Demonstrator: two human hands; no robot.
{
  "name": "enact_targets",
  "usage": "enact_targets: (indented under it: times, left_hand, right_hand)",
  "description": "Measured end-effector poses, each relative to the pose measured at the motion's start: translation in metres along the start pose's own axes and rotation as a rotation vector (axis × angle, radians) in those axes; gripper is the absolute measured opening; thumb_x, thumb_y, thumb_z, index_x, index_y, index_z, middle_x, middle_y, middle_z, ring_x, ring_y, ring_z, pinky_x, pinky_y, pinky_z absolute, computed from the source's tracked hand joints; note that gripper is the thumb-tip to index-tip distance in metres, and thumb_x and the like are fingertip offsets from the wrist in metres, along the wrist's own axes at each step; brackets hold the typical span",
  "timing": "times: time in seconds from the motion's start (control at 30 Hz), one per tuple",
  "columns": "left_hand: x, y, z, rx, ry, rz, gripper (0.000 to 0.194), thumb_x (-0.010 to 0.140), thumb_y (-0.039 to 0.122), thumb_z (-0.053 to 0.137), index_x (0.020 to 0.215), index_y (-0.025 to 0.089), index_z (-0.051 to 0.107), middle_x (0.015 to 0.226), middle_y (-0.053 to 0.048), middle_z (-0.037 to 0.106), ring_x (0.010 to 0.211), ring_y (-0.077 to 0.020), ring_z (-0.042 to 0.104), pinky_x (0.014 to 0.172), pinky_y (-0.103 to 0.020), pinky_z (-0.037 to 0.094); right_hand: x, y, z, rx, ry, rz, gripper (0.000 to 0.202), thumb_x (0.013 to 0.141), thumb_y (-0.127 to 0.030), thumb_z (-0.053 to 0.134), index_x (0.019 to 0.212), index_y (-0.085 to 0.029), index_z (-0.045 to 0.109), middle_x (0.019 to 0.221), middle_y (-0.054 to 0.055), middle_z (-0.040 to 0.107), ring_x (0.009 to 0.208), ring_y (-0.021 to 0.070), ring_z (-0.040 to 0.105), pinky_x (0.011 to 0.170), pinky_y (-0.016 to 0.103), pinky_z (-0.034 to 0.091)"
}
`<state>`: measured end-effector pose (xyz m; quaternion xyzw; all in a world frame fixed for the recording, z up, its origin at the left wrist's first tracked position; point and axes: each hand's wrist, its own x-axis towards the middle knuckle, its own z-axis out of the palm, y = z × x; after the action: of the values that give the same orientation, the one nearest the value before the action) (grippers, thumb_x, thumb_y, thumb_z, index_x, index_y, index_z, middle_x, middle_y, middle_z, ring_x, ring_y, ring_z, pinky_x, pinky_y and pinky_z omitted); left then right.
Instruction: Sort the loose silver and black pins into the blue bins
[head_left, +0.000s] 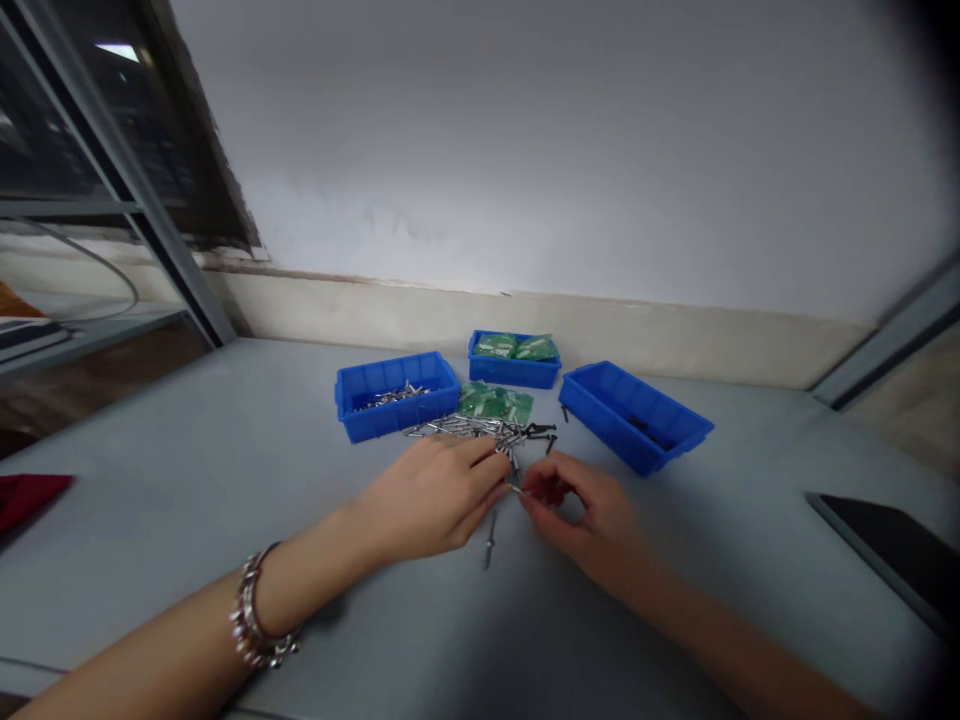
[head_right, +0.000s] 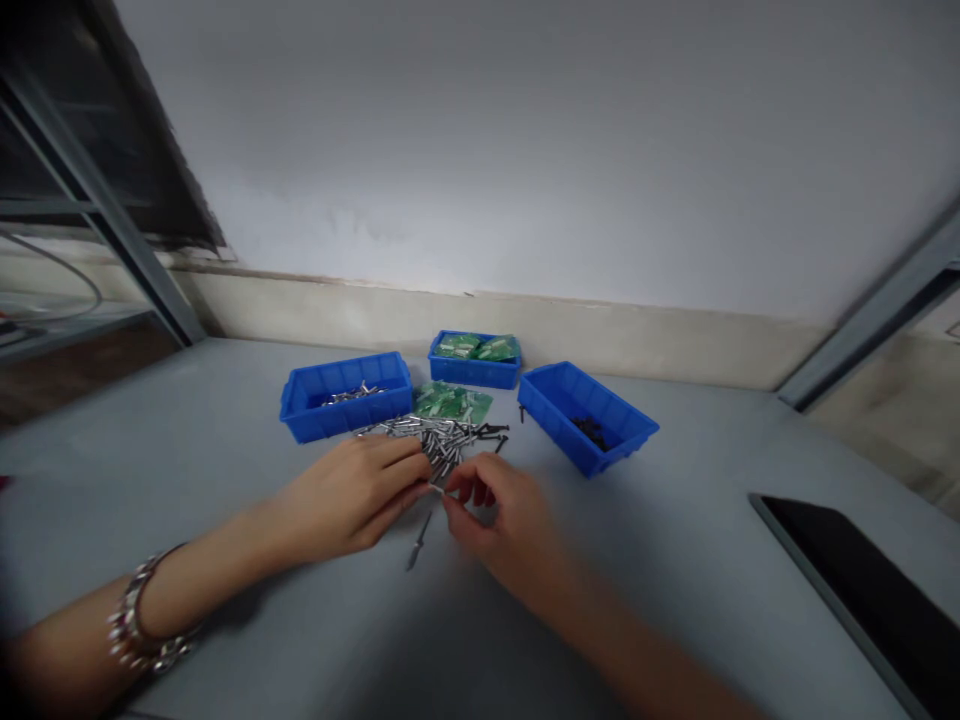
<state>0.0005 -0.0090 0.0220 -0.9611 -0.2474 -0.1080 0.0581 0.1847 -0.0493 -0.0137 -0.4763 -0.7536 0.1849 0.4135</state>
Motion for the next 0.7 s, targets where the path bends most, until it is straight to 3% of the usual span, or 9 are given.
enact_targets:
  times: [0.7]
  left_hand:
    - [0.0014,0.0006,-0.0013,-0.032,0.045,-0.01,0.027,0.092,0.026,0.029,0.083,0.015,0.052,0.079,-0.005,0.055,0.065,-0.0151,0.05,0.055,-0.027,0.038]
  right_hand:
    - [0.0,-0.001,0.0004,-0.032,0.034,-0.029,0.008,0.071,-0.015,0.052,0.072,-0.022,0.05,0.062,-0.003,0.053,0.056,0.0127,0.049,0.052,0.024,0.041]
